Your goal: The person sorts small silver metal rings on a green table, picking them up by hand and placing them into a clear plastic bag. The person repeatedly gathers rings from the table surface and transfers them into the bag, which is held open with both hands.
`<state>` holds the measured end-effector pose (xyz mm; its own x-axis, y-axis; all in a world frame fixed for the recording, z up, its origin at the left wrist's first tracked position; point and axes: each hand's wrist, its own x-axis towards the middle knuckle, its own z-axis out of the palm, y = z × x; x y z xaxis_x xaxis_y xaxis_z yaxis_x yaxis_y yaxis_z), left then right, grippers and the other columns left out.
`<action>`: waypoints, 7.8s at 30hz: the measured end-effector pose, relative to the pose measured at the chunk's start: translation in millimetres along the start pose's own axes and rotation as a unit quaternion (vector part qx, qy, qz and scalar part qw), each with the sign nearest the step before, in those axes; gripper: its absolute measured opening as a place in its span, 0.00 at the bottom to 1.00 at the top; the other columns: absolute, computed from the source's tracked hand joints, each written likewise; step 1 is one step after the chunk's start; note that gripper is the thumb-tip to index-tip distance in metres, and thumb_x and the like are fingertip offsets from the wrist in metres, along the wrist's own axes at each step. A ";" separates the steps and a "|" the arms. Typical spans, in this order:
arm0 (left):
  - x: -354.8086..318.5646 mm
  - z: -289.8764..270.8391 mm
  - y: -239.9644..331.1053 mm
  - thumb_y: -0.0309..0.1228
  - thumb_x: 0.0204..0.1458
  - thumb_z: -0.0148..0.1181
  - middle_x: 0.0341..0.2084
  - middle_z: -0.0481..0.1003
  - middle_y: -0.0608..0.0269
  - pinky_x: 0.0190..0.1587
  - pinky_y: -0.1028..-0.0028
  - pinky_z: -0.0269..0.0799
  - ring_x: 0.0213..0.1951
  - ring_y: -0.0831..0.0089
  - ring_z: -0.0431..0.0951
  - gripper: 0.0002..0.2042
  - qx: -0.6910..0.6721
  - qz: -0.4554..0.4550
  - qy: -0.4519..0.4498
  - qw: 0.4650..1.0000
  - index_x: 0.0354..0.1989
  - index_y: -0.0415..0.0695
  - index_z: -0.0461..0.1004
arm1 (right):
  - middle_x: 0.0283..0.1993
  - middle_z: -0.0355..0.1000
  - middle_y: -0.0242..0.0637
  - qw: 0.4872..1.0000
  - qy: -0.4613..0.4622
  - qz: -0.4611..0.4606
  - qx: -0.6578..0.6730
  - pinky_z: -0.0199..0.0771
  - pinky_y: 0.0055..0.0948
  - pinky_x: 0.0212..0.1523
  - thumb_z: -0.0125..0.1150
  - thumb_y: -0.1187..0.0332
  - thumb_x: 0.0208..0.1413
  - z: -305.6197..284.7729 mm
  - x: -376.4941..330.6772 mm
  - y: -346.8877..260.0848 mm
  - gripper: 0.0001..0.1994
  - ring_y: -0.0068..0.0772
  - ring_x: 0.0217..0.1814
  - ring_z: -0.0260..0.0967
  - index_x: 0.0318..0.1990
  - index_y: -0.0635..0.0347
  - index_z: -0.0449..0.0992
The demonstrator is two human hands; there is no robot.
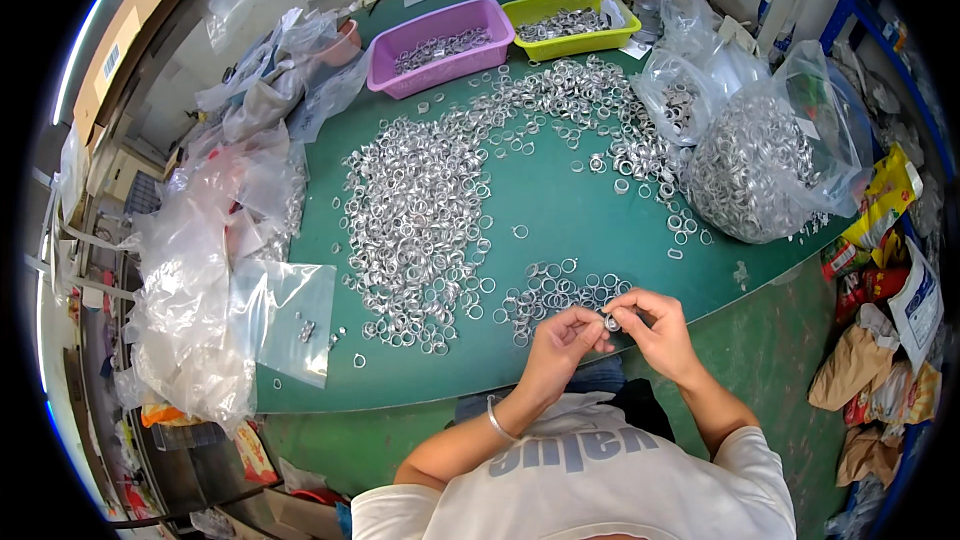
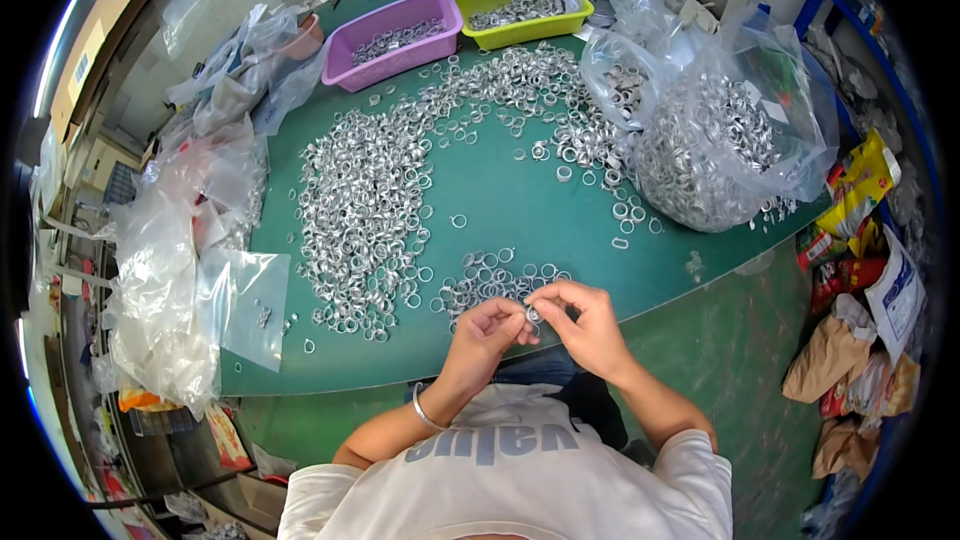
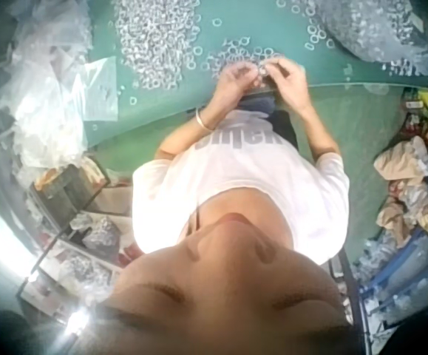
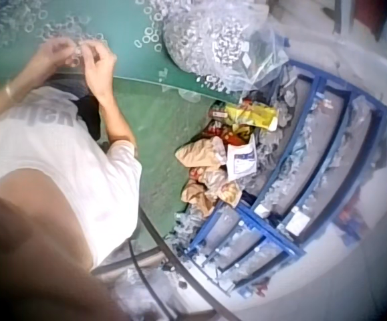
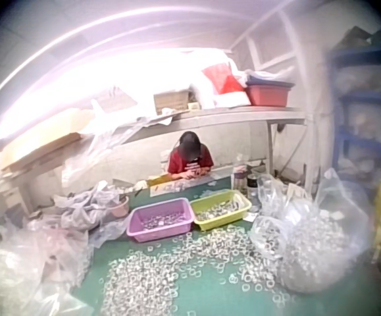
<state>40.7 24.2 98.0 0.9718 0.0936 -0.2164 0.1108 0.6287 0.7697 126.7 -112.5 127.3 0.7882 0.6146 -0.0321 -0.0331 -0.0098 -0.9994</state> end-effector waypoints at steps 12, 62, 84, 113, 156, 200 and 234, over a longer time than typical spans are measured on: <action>-4.2 3.1 -2.2 0.25 0.55 0.54 0.27 0.72 0.63 0.41 0.73 0.73 0.30 0.78 0.71 0.05 0.051 0.032 0.021 0.998 0.35 0.35 0.71 | 0.31 0.73 0.35 0.995 -0.055 0.049 0.071 0.69 0.22 0.35 0.56 0.77 0.53 -4.8 -2.1 3.7 0.09 0.22 0.33 0.69 0.41 0.68 0.74; -46.9 -50.5 -64.3 0.36 0.59 0.47 0.50 0.68 0.49 0.58 0.66 0.64 0.53 0.64 0.69 0.22 -0.239 -0.380 -0.082 0.890 0.57 0.33 0.59 | 0.60 0.59 0.43 0.935 -0.029 -0.153 -0.320 0.52 0.38 0.62 0.60 0.67 0.48 -18.4 25.1 51.2 0.25 0.46 0.66 0.51 0.55 0.60 0.65; -26.1 -62.4 -95.8 0.43 0.60 0.33 0.59 0.55 0.43 0.64 0.57 0.49 0.62 0.54 0.55 0.27 -0.514 -0.270 -0.014 0.814 0.60 0.34 0.53 | 0.58 0.60 0.45 0.871 -0.238 -0.219 -0.370 0.53 0.51 0.61 0.65 0.66 0.42 14.2 -57.9 74.1 0.25 0.52 0.65 0.52 0.50 0.62 0.69; -53.0 -109.0 -116.9 0.37 0.59 0.40 0.42 0.72 0.55 0.47 0.64 0.72 0.43 0.64 0.74 0.15 -0.509 -0.262 0.013 0.820 0.44 0.40 0.68 | 0.50 0.68 0.46 0.857 -0.210 -0.309 -0.355 0.66 0.44 0.53 0.60 0.71 0.44 47.1 -28.6 67.4 0.15 0.49 0.55 0.64 0.41 0.67 0.73; -24.8 -26.6 -47.8 0.33 0.56 0.47 0.31 0.75 0.57 0.24 0.74 0.69 0.30 0.67 0.75 0.12 -0.289 -0.412 0.013 0.864 0.43 0.40 0.71 | 0.42 0.71 0.45 0.935 0.086 -0.285 -0.194 0.67 0.38 0.46 0.55 0.80 0.43 -1.1 -61.2 71.1 0.08 0.45 0.45 0.68 0.34 0.66 0.76; -55.8 -78.4 -68.6 0.46 0.58 0.37 0.62 0.51 0.42 0.65 0.61 0.47 0.64 0.57 0.52 0.30 -0.459 -0.217 -0.103 0.855 0.61 0.32 0.51 | 0.59 0.59 0.37 0.824 -0.247 -0.252 -0.443 0.40 0.54 0.66 0.65 0.56 0.43 38.0 50.8 66.5 0.30 0.46 0.67 0.47 0.55 0.54 0.66; -55.3 -76.1 -58.6 0.48 0.61 0.33 0.53 0.64 0.48 0.55 0.46 0.63 0.56 0.52 0.64 0.25 -0.423 -0.284 0.166 0.844 0.57 0.40 0.58 | 0.59 0.61 0.38 0.793 -0.351 -0.288 -0.406 0.47 0.51 0.64 0.62 0.59 0.45 64.0 9.2 63.1 0.22 0.45 0.66 0.51 0.48 0.56 0.72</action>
<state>-35.4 40.9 19.1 0.6836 -0.2859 -0.6716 0.2149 0.9581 -0.1892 92.6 -57.0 64.7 -0.0164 0.9865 0.1628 0.8400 0.1019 -0.5329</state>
